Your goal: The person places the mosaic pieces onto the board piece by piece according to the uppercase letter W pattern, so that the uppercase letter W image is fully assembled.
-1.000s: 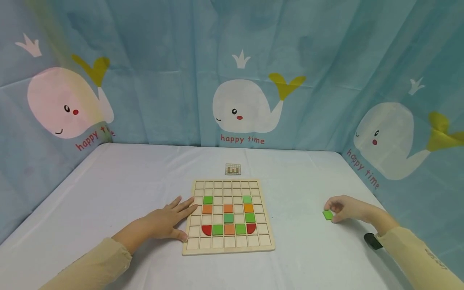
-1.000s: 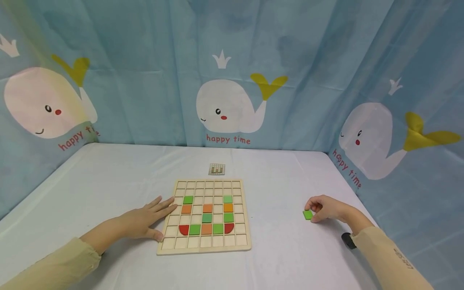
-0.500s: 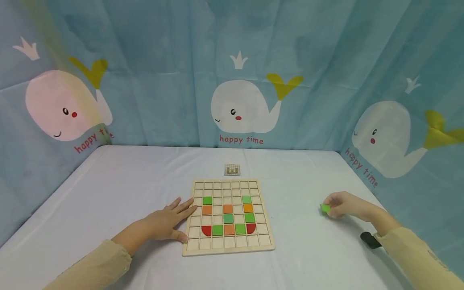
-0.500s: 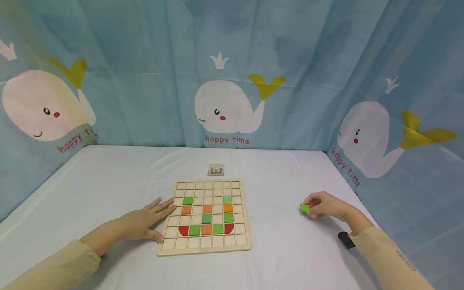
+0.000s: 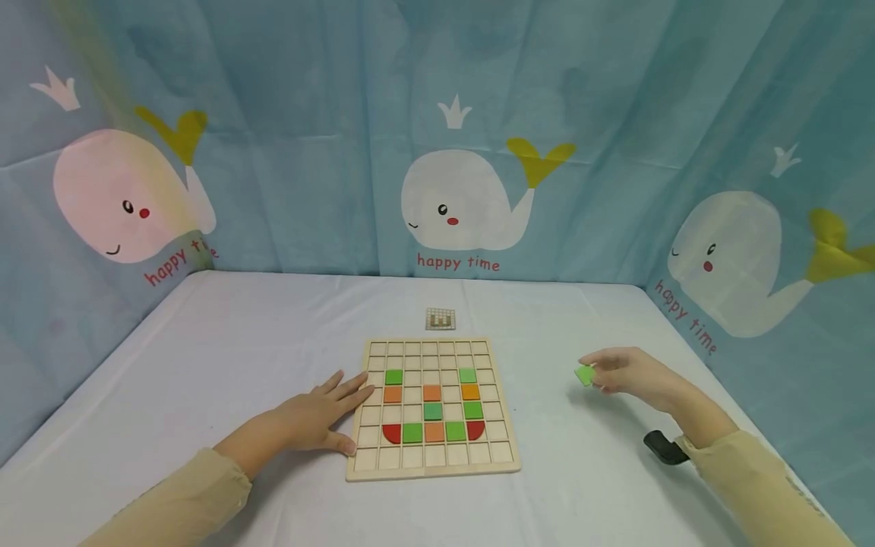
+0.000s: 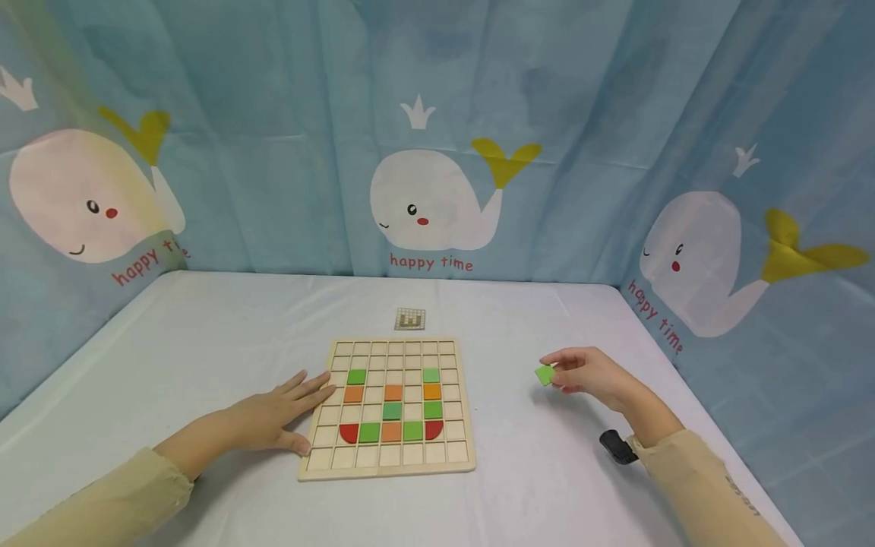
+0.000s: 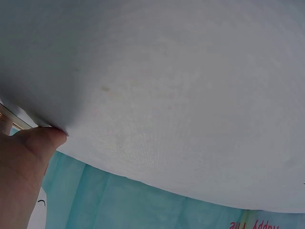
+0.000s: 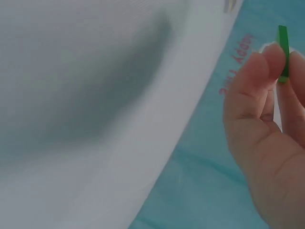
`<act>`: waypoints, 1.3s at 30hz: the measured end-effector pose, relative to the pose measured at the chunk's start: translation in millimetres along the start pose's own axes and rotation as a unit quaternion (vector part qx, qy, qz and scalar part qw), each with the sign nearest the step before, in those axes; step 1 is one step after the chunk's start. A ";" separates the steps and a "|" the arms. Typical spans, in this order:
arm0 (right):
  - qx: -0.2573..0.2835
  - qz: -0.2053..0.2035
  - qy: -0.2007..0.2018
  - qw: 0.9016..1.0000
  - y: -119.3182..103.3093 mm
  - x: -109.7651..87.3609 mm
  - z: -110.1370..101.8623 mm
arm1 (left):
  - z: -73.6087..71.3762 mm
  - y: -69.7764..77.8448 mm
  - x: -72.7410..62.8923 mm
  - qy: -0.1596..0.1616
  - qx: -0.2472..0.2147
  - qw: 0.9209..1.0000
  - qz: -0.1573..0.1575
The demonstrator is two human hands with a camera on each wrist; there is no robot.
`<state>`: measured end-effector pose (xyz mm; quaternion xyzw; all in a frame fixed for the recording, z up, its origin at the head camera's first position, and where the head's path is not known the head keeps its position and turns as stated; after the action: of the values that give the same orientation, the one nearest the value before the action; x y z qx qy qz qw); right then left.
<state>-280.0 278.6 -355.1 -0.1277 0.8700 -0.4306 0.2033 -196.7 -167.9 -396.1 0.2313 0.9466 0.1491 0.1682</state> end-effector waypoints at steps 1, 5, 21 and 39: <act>0.005 -0.001 0.000 1.000 -2.9 0.8 1.6 | -0.4 0.4 -0.1 0.000 0.001 1.000 0.001; 0.023 -0.002 -0.006 1.000 -14.0 5.2 9.6 | -1.9 1.7 -0.4 -0.001 0.001 1.000 0.004; 0.047 -0.022 -0.013 0.999 -49.9 22.1 38.0 | -0.7 -0.4 -1.0 -0.003 -0.006 1.000 -0.010; 0.031 -0.015 -0.016 0.999 -69.8 31.6 56.8 | -0.5 0.7 -0.6 -0.002 0.000 1.000 -0.001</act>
<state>-278.3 184.8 -337.9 -0.1411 0.8506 -0.4585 0.2150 -196.2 -167.7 -395.2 0.2308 0.9464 0.1490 0.1698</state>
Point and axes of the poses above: each hand's wrist, its own x-axis towards the middle knuckle, its own z-axis out of the palm, y = z × x, the point moved 6 cm from there along x, towards the middle knuckle, and after that the axes turned 3 degrees about -x, right-handed, at the moved point
